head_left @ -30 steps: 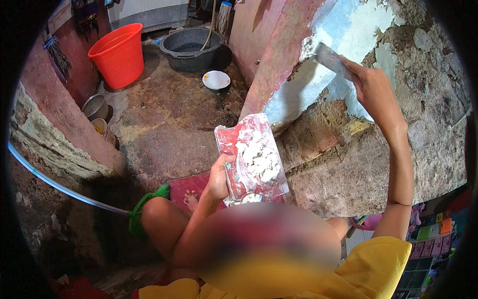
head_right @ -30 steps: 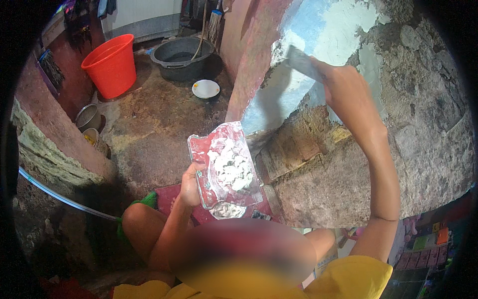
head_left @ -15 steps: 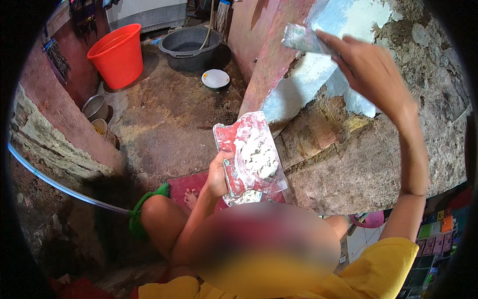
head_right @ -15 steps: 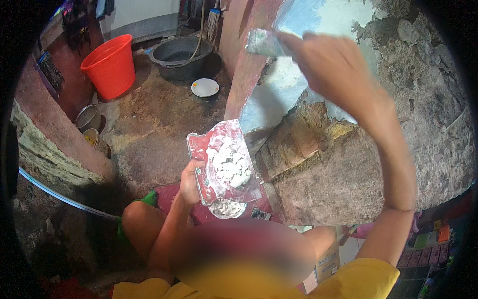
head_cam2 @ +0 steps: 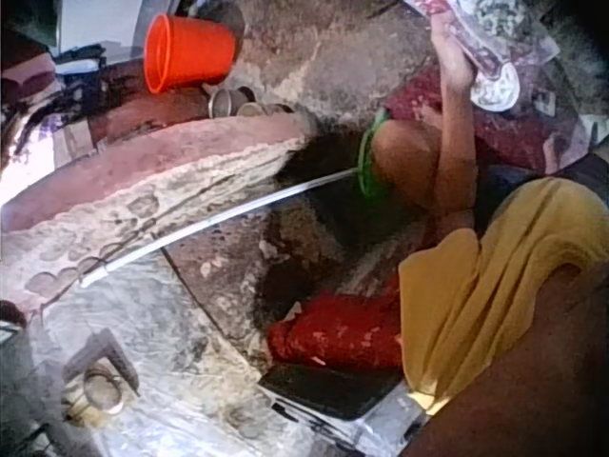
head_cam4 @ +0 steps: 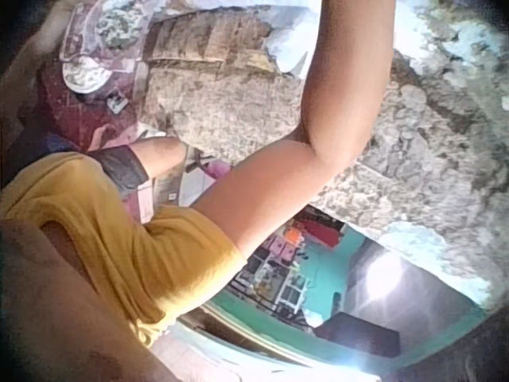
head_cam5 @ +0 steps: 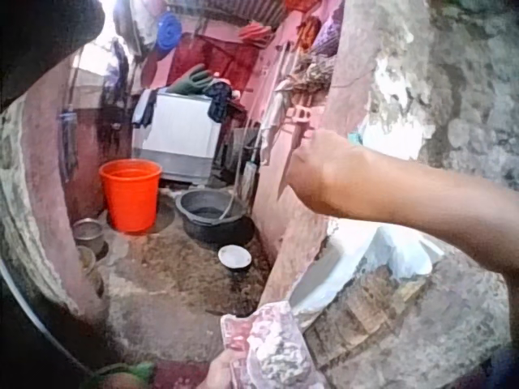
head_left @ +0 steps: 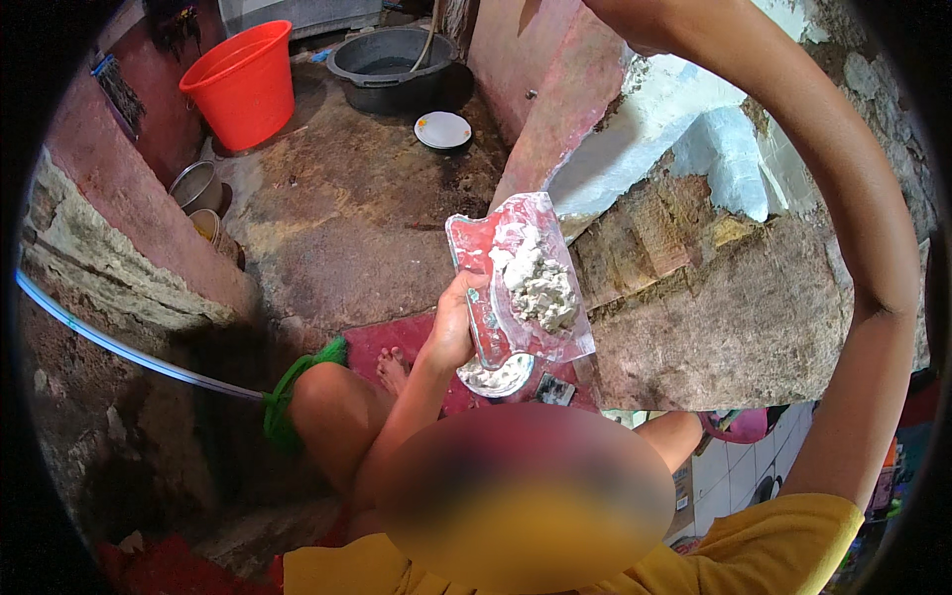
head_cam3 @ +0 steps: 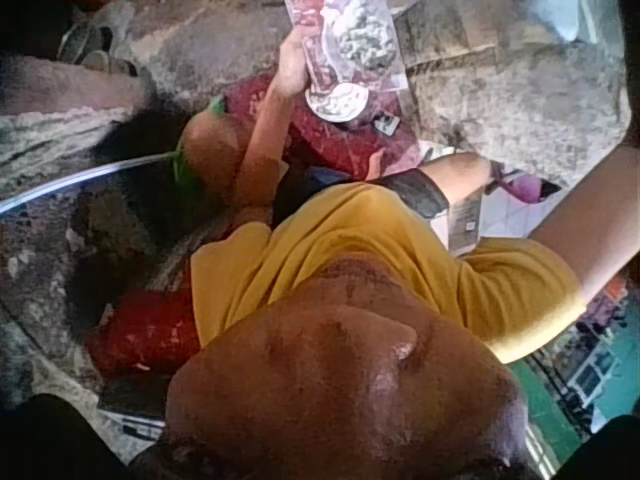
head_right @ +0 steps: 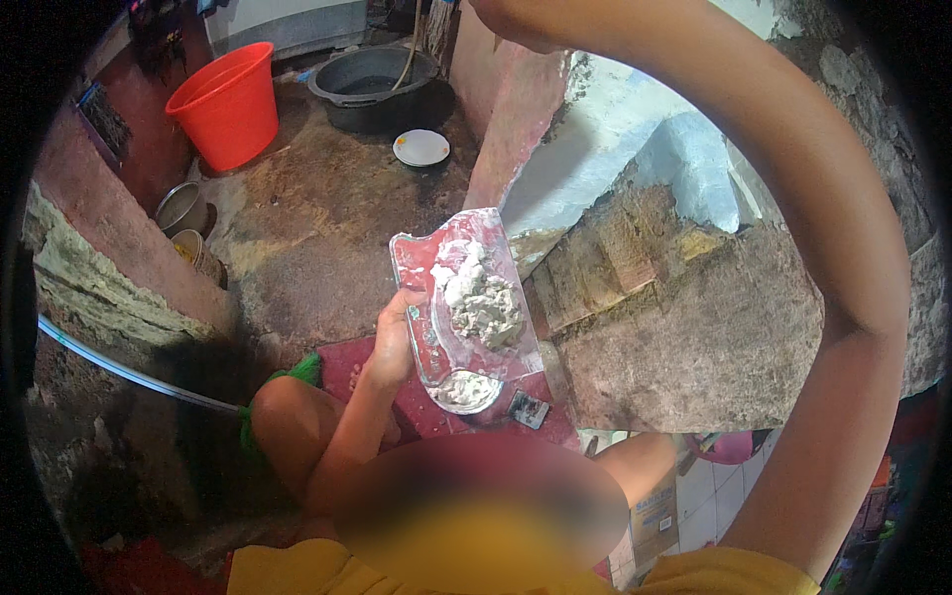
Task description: The person applies white plaster to a wall using a putty knife, scraping material from a red tray and spreading it onto the wall surface.
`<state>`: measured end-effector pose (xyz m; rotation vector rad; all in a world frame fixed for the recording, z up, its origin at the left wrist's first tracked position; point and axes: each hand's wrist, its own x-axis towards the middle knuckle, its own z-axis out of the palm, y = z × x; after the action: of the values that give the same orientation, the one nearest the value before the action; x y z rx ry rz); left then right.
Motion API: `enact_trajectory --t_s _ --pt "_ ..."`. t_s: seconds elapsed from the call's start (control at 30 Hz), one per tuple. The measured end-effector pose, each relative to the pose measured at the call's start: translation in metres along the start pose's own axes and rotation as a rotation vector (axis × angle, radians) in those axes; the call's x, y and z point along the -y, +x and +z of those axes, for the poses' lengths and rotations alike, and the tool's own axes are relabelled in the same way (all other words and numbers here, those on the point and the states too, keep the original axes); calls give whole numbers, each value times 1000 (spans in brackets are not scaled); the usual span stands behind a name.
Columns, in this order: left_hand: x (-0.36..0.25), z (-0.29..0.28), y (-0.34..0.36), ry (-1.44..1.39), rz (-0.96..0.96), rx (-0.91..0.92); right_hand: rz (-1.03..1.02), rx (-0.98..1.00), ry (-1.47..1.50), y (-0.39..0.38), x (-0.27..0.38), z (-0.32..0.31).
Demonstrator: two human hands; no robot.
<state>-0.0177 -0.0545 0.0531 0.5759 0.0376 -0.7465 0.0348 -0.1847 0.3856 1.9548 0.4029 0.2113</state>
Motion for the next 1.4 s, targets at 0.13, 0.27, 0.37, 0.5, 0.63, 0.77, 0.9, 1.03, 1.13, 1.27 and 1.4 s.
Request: enact_trajectory --t_s 0.13,0.27,0.37,0.5,0.63,0.77,0.9,1.03,1.13,1.27,1.4 --pt "1 -3 0 9 18 6 -17 -20 -34 4 4 7" --pt "2 -2 1 -30 5 -6 -16 4 -56 0 6 7" --pt "2 -2 3 -48 7 26 -75 -204 32 -14 5 11" --pt "6 -4 6 -144 -30 106 -134 -623 269 -55 -14 77" --pt "4 -9 5 -198 -91 202 253 -262 285 -87 -3 107" --pt "7 -11 7 -197 -76 202 250 -484 290 -109 -3 141" --pt "6 -13 11 -204 -100 180 288 -568 339 -113 6 156" --pt "5 -13 11 -180 -99 195 353 -593 362 -113 19 174" --pt "7 -15 11 -187 -89 189 383 -652 392 -114 29 177" --pt "8 -13 12 -217 -77 196 436 -625 410 -123 35 176" --pt "4 -9 9 -211 -78 241 449 -621 411 -127 36 168"
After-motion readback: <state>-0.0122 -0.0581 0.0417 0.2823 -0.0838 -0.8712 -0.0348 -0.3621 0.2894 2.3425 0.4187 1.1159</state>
